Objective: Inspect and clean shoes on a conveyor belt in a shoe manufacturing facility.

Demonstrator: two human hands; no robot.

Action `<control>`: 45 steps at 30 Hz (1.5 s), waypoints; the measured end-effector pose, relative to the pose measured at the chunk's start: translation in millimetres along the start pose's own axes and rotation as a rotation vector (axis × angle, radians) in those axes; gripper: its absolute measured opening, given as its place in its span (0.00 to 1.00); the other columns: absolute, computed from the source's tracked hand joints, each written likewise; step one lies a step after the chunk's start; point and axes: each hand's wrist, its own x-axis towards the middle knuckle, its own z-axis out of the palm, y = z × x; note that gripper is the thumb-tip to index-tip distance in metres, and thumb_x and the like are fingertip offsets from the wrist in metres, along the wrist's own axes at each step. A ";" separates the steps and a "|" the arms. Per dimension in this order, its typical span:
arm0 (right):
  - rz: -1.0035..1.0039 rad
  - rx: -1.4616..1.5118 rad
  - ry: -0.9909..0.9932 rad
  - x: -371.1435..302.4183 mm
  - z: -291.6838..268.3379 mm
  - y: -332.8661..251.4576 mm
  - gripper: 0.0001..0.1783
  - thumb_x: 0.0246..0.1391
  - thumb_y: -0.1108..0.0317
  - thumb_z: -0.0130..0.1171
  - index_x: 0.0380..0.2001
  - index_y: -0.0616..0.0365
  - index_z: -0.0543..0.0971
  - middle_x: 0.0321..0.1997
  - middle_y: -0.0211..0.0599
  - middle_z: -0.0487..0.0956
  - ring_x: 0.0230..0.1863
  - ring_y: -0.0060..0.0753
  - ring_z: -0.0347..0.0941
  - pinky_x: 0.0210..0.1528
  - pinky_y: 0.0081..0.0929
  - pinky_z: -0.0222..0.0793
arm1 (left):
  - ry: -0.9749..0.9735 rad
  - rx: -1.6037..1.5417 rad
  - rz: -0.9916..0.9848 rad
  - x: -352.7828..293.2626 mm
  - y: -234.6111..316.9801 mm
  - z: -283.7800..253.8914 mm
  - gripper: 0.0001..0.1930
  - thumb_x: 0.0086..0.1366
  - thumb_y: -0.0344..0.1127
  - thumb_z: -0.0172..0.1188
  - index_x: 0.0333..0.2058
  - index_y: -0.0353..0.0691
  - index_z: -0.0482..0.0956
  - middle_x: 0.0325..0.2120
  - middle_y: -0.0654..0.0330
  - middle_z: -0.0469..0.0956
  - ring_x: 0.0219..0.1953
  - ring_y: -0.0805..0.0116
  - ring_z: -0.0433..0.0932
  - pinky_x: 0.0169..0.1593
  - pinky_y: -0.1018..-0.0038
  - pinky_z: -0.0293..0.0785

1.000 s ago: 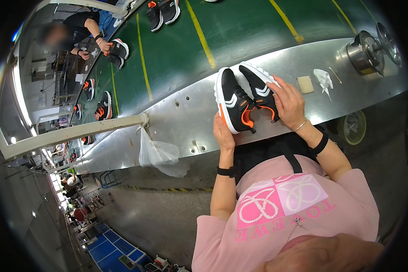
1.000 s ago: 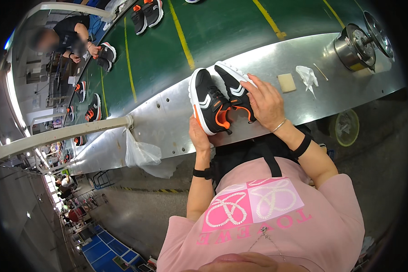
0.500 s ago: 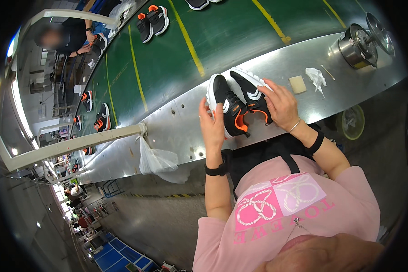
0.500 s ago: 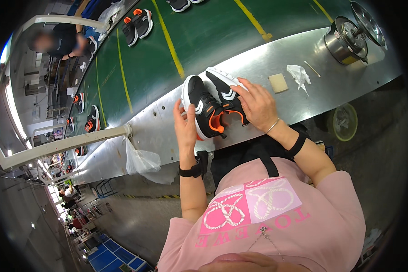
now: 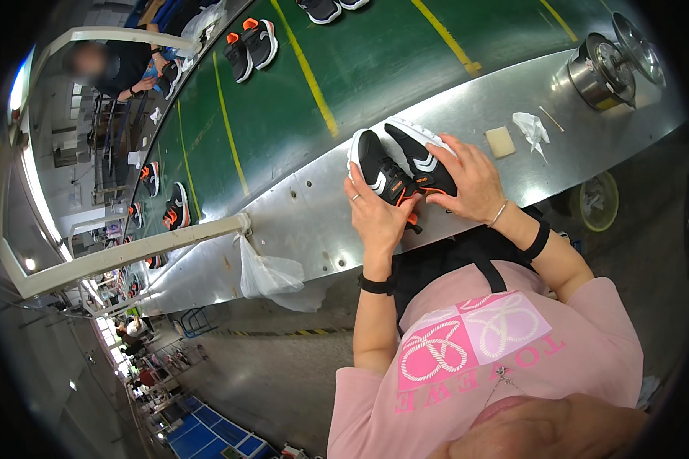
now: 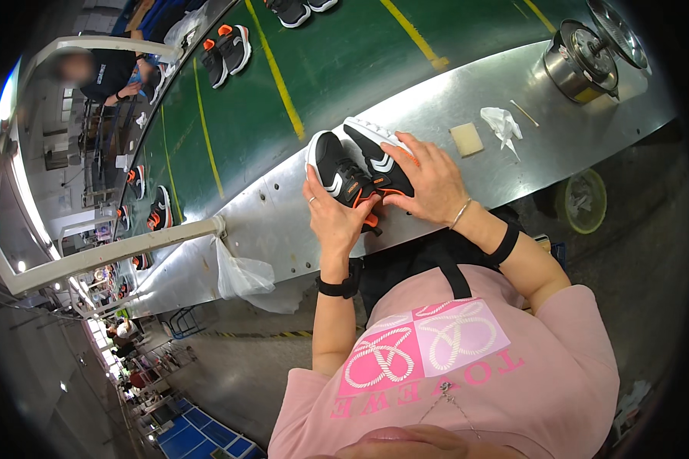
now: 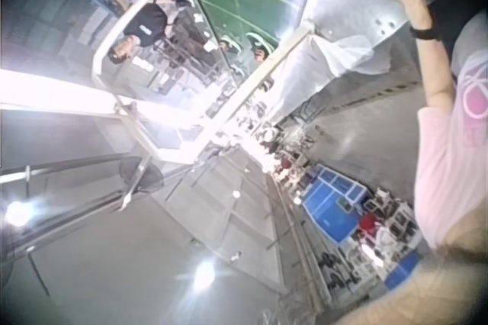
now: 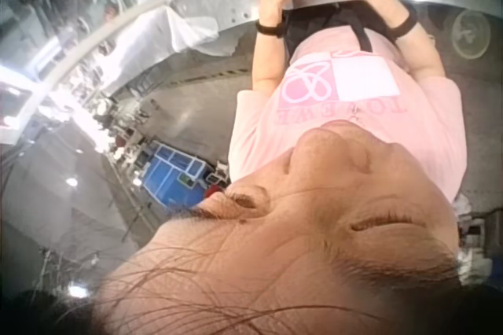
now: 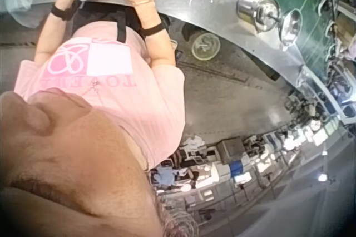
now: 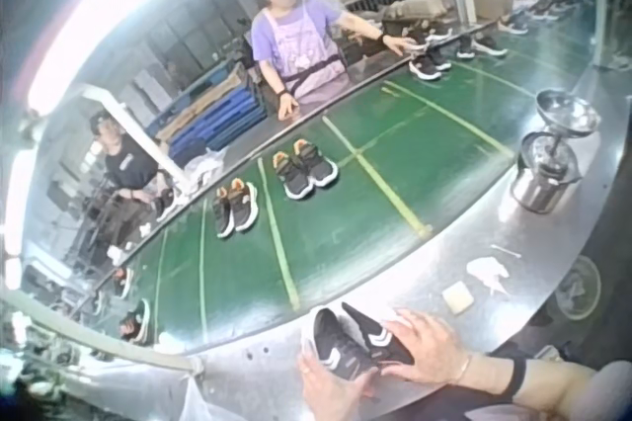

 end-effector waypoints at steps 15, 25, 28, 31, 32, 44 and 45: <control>0.630 1.483 -0.204 -19.3 -26.5 37.1 0.44 0.44 0.62 0.62 0.66 0.64 0.64 0.58 0.39 0.74 0.58 0.29 0.72 0.61 0.26 0.67 | -0.361 -1.526 -0.248 -30.9 -32.5 -39.7 0.58 0.43 0.20 0.62 0.73 0.44 0.41 0.59 0.50 0.67 0.52 0.59 0.77 0.53 0.67 0.78; 0.703 1.734 -0.204 -34.0 -19.2 30.7 0.51 0.41 0.53 0.72 0.66 0.61 0.61 0.57 0.39 0.74 0.55 0.29 0.75 0.59 0.24 0.70 | -0.500 -2.027 -0.405 -79.7 -97.2 -5.2 0.28 0.51 0.26 0.58 0.54 0.33 0.72 0.45 0.48 0.80 0.46 0.50 0.81 0.53 0.57 0.78; 0.700 1.733 -0.228 -37.2 -18.8 33.1 0.51 0.41 0.54 0.71 0.67 0.60 0.60 0.57 0.39 0.74 0.56 0.28 0.74 0.60 0.25 0.69 | -0.497 -2.009 -0.397 -74.4 -91.2 -3.6 0.29 0.50 0.25 0.58 0.55 0.32 0.71 0.46 0.47 0.79 0.46 0.50 0.81 0.54 0.56 0.78; 0.716 1.764 -0.173 -39.8 -11.1 28.9 0.46 0.47 0.59 0.67 0.68 0.57 0.60 0.58 0.39 0.73 0.58 0.28 0.70 0.62 0.26 0.65 | -0.349 -1.855 -0.469 -62.4 -64.6 -12.3 0.42 0.44 0.22 0.52 0.64 0.36 0.62 0.53 0.48 0.75 0.53 0.51 0.77 0.60 0.58 0.73; 0.678 1.785 -0.189 -35.0 -8.6 20.8 0.46 0.47 0.59 0.67 0.68 0.57 0.60 0.58 0.39 0.73 0.58 0.28 0.70 0.62 0.26 0.65 | -0.329 -1.823 -0.447 -55.1 -64.4 -16.0 0.46 0.43 0.21 0.51 0.68 0.38 0.58 0.56 0.50 0.73 0.55 0.52 0.76 0.62 0.59 0.72; 0.383 0.765 -0.223 -40.5 2.8 10.9 0.24 0.59 0.67 0.58 0.58 0.63 0.72 0.58 0.44 0.71 0.50 0.36 0.74 0.50 0.32 0.71 | -0.008 -0.745 -0.192 -18.8 -77.6 -26.9 0.21 0.66 0.27 0.56 0.58 0.34 0.73 0.38 0.61 0.80 0.44 0.72 0.78 0.49 0.73 0.74; 0.281 0.734 -0.169 -45.6 4.9 13.9 0.25 0.58 0.69 0.58 0.58 0.63 0.72 0.58 0.43 0.71 0.46 0.32 0.75 0.47 0.26 0.73 | -0.007 -0.746 -0.182 -17.2 -67.9 -31.0 0.21 0.66 0.27 0.56 0.58 0.34 0.73 0.38 0.61 0.80 0.44 0.72 0.78 0.49 0.73 0.74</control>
